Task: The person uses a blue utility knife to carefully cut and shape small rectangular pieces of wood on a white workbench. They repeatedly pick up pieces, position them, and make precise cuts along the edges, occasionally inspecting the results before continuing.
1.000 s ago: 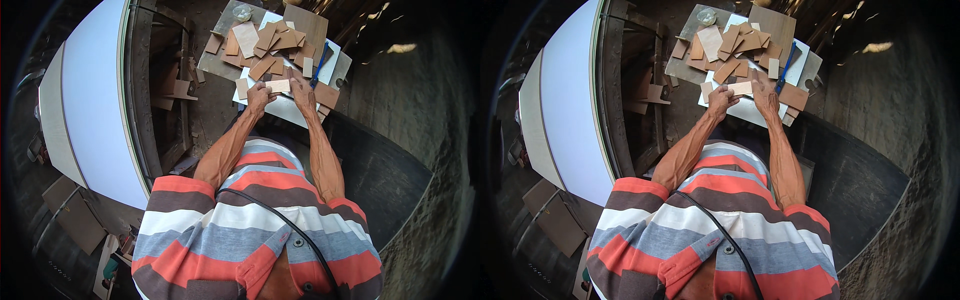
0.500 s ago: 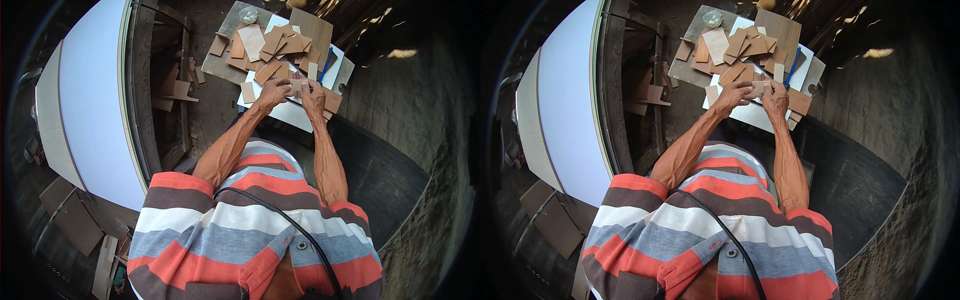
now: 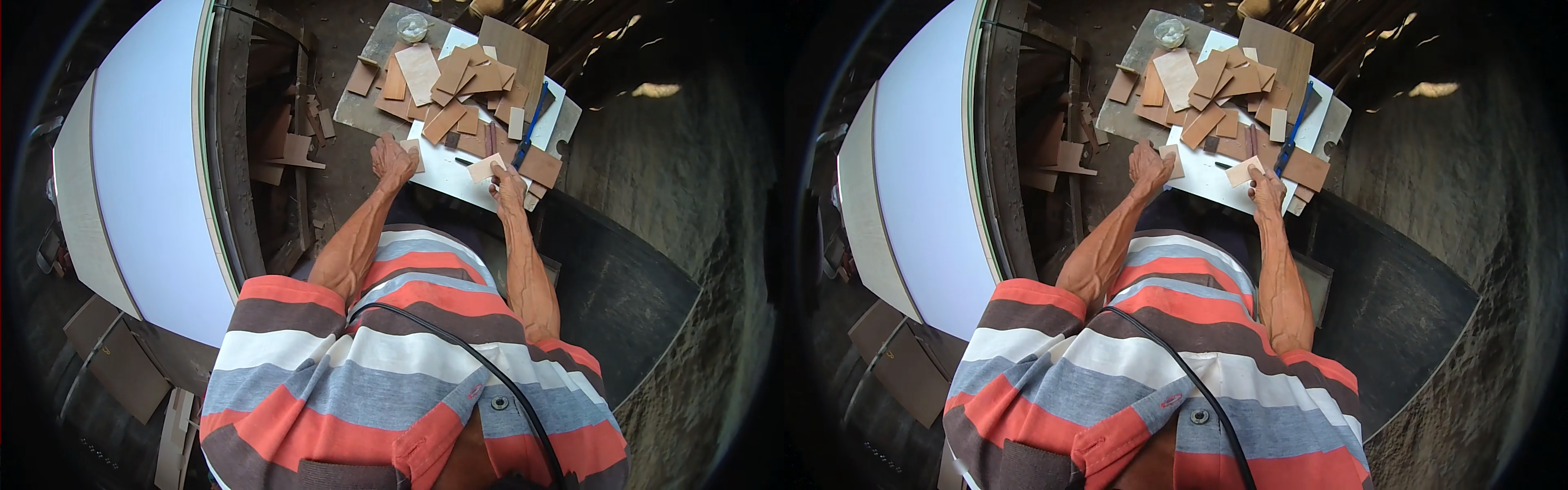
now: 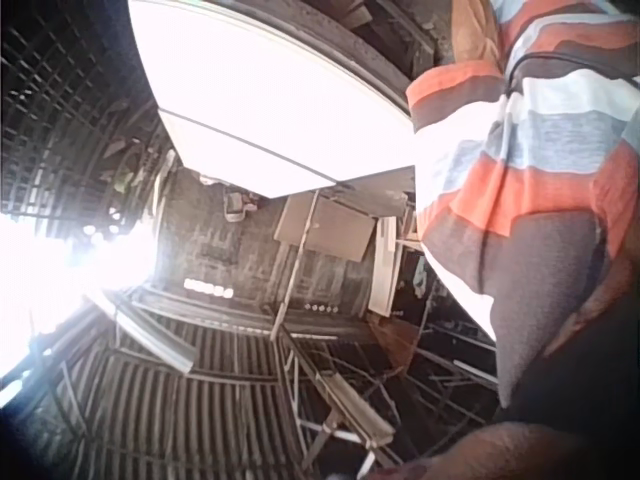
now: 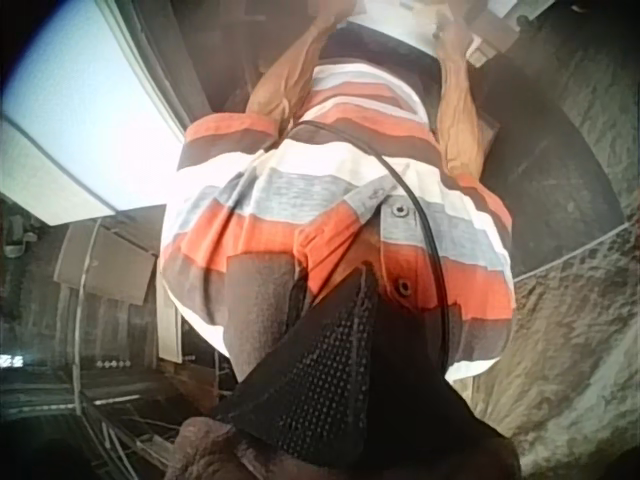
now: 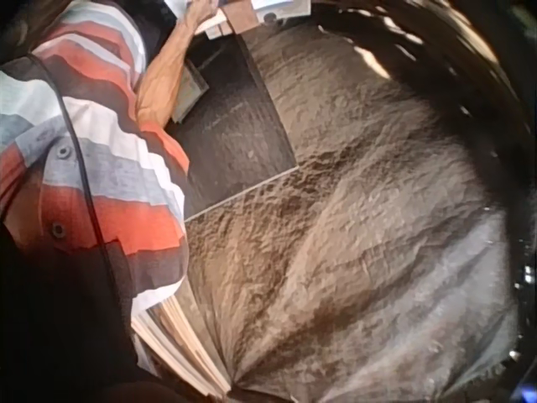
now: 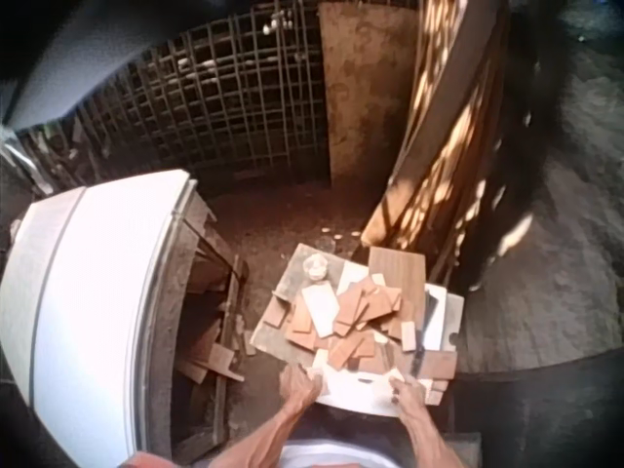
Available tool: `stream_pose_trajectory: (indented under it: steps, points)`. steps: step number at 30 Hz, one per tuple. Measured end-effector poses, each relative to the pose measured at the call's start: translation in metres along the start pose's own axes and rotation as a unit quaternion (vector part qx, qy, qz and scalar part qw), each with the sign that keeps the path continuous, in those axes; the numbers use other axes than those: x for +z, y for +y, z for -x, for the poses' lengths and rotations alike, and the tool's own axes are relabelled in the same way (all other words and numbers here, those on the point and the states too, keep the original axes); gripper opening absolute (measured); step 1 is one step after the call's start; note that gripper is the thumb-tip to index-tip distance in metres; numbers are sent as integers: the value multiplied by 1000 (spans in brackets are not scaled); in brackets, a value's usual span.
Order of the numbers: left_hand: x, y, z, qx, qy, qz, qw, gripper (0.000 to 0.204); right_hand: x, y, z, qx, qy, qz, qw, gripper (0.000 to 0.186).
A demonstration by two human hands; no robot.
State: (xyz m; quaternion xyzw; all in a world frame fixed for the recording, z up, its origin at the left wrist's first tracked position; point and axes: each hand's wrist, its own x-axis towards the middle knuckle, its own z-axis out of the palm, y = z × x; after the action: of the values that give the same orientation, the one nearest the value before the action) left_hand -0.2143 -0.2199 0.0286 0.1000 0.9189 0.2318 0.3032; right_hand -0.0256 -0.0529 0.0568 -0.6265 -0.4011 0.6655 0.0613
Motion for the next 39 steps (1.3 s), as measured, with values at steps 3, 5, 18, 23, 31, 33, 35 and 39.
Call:
stream_pose_trajectory:
  steps: [3, 5, 18, 23, 31, 33, 35, 39]
  points:
    - [6, 6, 7, 18, 8, -24, 1000, 61, 6, 6, 0, -20, 0, -16, 1000, 33]
    - [10, -1, 6, 43, 0, -25, 999, 61, 10, 5, 1, -30, 0, 2, 1000, 36]
    - [-27, 33, 0, 81, -193, 432, 877, 28, 47, -36, 17, -188, -63, 152, 968, 36]
    - [-10, 68, 19, 154, -118, 388, 901, 32, 70, -65, 44, -160, -133, 89, 974, 32]
    - [6, 87, 40, 146, -140, 356, 912, 37, 43, -70, 39, -174, -164, 49, 970, 30]
    - [12, 91, 44, 209, -101, 288, 929, 36, 36, -69, 34, -165, -166, 17, 972, 30]
    - [19, 93, 53, 299, 22, 176, 937, 37, 30, -65, 28, -167, -172, -36, 970, 31]
    - [16, 107, 67, 156, -187, 389, 888, 45, 13, -64, 27, -165, -204, -4, 965, 35]
